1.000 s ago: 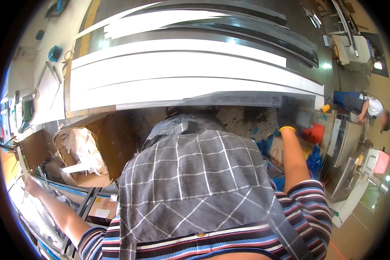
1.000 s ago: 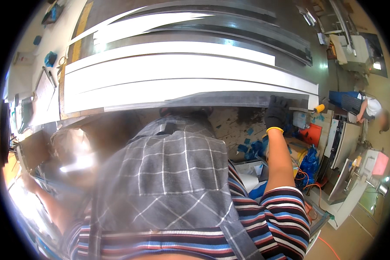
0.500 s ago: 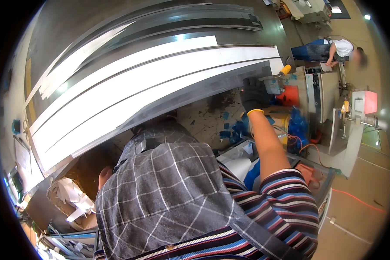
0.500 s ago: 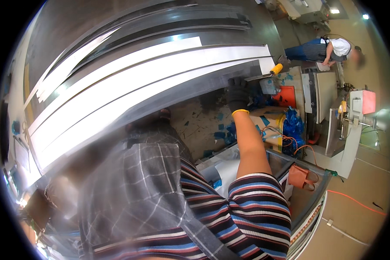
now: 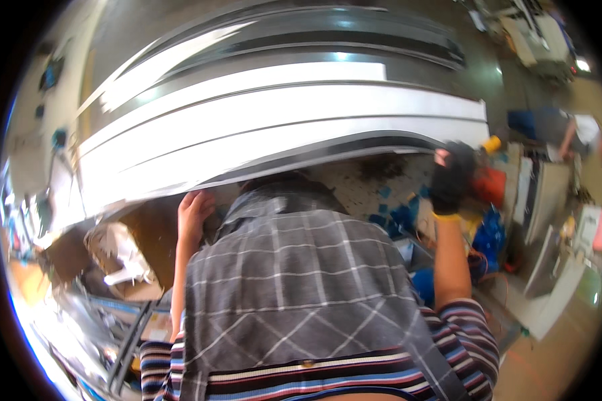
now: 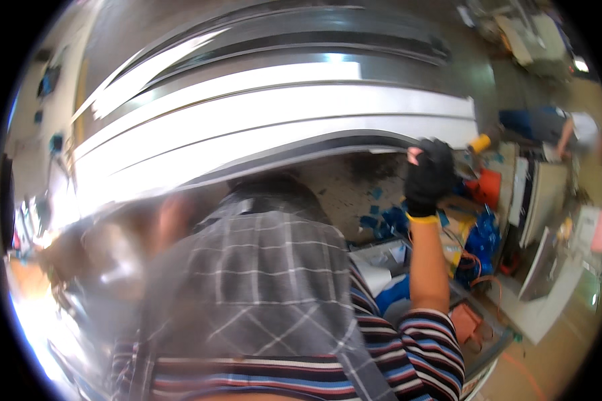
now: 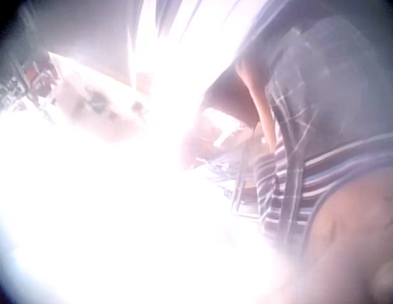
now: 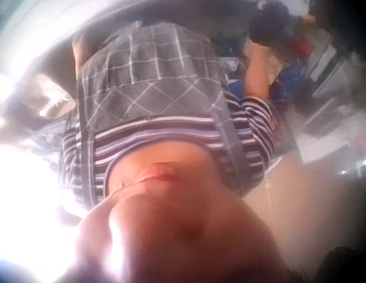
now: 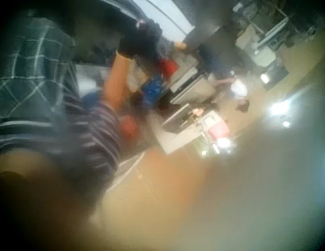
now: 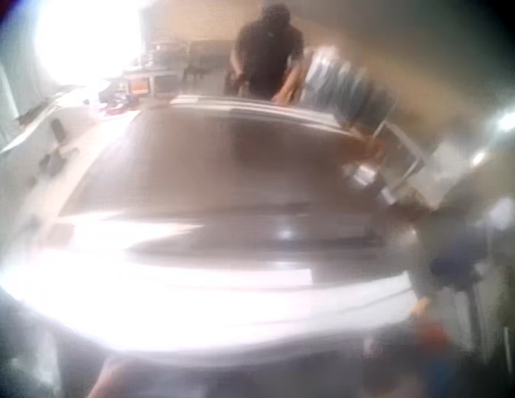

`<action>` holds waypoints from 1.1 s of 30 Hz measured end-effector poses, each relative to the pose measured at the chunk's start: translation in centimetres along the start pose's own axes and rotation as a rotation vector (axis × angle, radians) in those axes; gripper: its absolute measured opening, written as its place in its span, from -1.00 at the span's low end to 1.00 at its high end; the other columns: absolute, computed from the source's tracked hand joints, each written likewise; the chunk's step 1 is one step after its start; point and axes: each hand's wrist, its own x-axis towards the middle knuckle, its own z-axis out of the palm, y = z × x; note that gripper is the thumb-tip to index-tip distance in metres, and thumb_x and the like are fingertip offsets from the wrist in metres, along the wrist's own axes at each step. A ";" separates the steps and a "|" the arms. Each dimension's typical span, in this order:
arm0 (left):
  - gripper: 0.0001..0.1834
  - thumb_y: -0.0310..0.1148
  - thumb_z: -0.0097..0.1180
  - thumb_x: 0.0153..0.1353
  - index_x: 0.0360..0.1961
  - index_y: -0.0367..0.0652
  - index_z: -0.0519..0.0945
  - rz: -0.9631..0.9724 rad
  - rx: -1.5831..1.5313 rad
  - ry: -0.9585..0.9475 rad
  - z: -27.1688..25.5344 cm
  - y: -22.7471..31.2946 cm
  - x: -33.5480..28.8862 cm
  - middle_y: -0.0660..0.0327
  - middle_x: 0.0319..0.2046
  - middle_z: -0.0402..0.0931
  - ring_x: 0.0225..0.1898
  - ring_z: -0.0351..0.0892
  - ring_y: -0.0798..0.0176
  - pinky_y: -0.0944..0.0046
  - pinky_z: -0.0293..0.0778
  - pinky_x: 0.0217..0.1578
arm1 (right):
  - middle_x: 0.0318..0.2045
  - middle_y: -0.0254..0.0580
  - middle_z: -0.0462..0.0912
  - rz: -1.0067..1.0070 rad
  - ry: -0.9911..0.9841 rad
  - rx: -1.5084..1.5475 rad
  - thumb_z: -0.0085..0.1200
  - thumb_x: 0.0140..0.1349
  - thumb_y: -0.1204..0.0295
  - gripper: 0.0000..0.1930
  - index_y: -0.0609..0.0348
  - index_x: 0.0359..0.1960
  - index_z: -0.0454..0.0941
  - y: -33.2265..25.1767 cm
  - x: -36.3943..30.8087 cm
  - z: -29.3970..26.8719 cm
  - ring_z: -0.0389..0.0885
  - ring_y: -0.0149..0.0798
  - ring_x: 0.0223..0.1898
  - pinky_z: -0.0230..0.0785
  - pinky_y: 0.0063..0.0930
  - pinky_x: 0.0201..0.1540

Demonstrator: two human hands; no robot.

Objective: The person applies liquid from a container to metal strips using a brush. They pick up individual strips, coat them on both sides, and place them on a workbench.

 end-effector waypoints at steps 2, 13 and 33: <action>-0.79 -0.29 0.04 0.26 -0.20 -0.19 0.55 -0.104 -0.256 0.092 3.2 4.2 -1.3 0.18 -0.31 0.62 -0.31 0.61 0.32 0.36 0.50 -0.34 | -0.21 -0.19 0.56 -0.069 0.021 -0.020 0.19 0.05 0.53 -0.85 0.10 -0.35 0.49 -0.5 2.6 -3.6 0.51 -0.04 -0.06 0.33 -0.17 0.09; -0.49 -0.20 -0.41 0.37 0.20 -0.28 0.30 0.215 -1.981 -0.169 1.0 6.0 1.6 -0.02 0.26 0.25 0.35 0.11 -0.04 -0.21 0.02 0.31 | -0.18 -0.07 0.54 -0.111 -0.226 0.287 0.11 0.10 0.55 -0.88 0.21 -0.31 0.48 3.9 5.5 -6.4 0.48 0.00 -0.03 0.27 -0.24 0.13; -0.56 -0.48 0.13 0.17 0.11 -0.16 0.42 0.242 -0.782 0.678 -7.0 6.1 4.0 0.18 -0.12 0.52 -0.13 0.53 0.20 0.19 0.50 -0.15 | -0.17 -0.21 0.52 -0.093 -0.272 0.114 0.20 -0.09 0.44 -0.74 0.05 -0.29 0.52 2.0 3.5 4.9 0.41 -0.09 -0.01 0.14 -0.11 0.18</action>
